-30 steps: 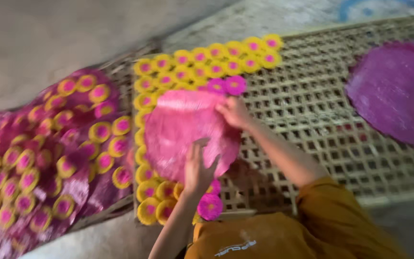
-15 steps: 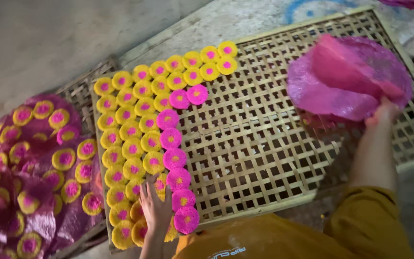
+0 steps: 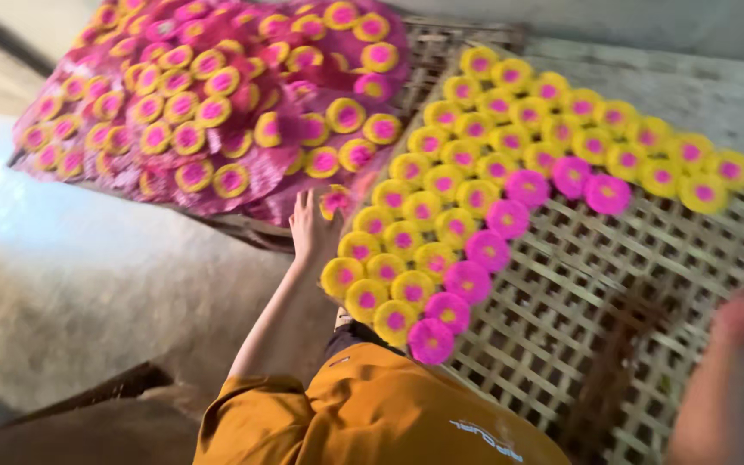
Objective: The person places yellow and pink circular decorative items onto a woven bamboo tray, arranging them in rows. The person repeatedly picks up items from a nearby pile and places them on the tray, filling the available space.
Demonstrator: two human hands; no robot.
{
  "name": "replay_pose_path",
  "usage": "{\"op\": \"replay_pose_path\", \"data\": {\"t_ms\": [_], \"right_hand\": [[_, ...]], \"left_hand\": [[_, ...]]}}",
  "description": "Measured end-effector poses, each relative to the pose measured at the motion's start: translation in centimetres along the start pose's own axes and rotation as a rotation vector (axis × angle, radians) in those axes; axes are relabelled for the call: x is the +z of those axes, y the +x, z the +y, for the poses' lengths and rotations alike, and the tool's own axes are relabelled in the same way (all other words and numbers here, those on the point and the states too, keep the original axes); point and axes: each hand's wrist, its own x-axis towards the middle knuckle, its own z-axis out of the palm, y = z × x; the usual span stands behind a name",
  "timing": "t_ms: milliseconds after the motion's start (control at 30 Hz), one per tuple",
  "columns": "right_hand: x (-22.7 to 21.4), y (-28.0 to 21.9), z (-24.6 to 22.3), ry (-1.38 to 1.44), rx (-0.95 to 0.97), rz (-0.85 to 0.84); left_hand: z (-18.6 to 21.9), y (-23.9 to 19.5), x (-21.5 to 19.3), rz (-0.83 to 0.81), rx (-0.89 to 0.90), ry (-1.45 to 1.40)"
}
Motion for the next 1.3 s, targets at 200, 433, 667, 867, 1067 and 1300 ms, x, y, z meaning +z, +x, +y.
{"op": "replay_pose_path", "data": {"t_ms": [200,433,667,867,1067,1300], "right_hand": [[15.1,-7.7,-25.3,0.425,-0.519,-0.444],[36.9,-10.7,-42.7,0.247,-0.379,-0.877],[47.5,-11.2,-44.3,-0.176,-0.370,-0.766],[47.1,-10.6,-45.8,-0.204,-0.252,-0.841],[41.8,-8.5,-50.1,0.035,-0.409,-0.833],[35.1,-4.6,-56.1,0.358,-0.437,-0.712]], "left_hand": [[-16.2,5.2,-1.3,0.046,-0.310,-0.033],[-23.2,4.2,4.3,-0.096,-0.479,-0.483],[-23.0,5.7,2.0,-0.158,-0.699,-0.972],[-22.1,7.8,1.0,-0.283,-0.996,-1.213],[-18.9,10.3,-1.4,-0.220,-0.257,-0.779],[-13.1,17.6,-7.9,-0.189,-0.093,-1.109]]}}
